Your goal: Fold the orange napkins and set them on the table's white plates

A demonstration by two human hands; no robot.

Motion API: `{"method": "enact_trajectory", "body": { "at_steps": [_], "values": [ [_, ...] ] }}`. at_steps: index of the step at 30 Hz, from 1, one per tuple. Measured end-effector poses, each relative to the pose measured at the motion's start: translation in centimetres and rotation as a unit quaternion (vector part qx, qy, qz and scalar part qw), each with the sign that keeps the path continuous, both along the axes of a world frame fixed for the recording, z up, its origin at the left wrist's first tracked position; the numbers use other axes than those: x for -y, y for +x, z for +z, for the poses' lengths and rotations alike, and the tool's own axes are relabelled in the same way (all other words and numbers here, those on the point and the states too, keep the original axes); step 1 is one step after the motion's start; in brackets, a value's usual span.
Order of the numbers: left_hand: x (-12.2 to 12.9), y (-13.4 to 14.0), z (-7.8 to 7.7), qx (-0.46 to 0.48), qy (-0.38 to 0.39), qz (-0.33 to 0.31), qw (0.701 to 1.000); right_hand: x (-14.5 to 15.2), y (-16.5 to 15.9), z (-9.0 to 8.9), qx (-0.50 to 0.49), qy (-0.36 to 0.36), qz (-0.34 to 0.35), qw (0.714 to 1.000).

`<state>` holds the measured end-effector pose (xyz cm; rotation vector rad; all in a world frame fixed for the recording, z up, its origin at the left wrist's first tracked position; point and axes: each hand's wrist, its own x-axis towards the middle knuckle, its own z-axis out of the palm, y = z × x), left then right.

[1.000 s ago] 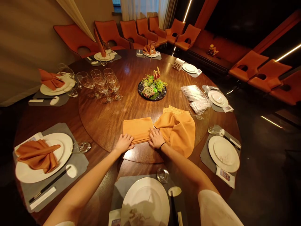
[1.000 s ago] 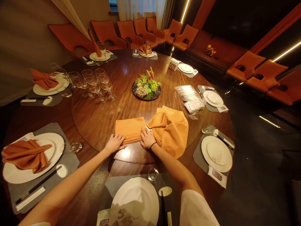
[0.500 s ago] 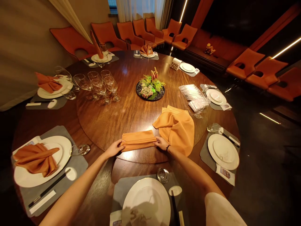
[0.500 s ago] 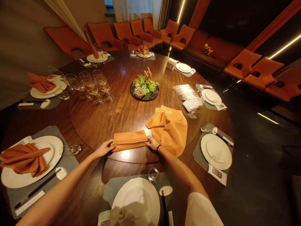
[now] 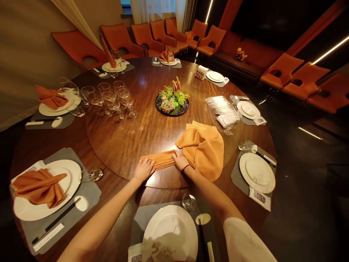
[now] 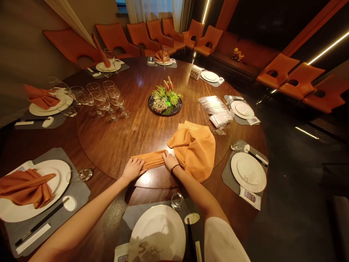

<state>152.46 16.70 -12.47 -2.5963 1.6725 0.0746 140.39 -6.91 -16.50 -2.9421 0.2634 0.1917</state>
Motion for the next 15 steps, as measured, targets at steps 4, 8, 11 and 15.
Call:
{"method": "enact_trajectory", "body": {
  "at_steps": [4, 8, 11, 15],
  "values": [
    [1.1, -0.4, 0.1, -0.01, 0.049, -0.026, 0.998, -1.2, -0.3, 1.9, 0.048, -0.066, 0.027, 0.996],
    [1.6, -0.4, 0.2, -0.022, 0.079, -0.032, 0.996, -1.7, 0.0, 3.0, 0.072, -0.049, 0.17, 0.982],
    [1.3, 0.4, 0.8, -0.03, 0.092, -0.032, 0.995, -0.2, 0.9, 3.9, 0.044, -0.013, 0.193, 0.98],
    [-0.2, 1.8, 3.6, -0.062, 0.097, -0.072, 0.991, 3.5, 1.9, 7.2, -0.013, 0.15, 0.156, 0.976]
  ]
}}
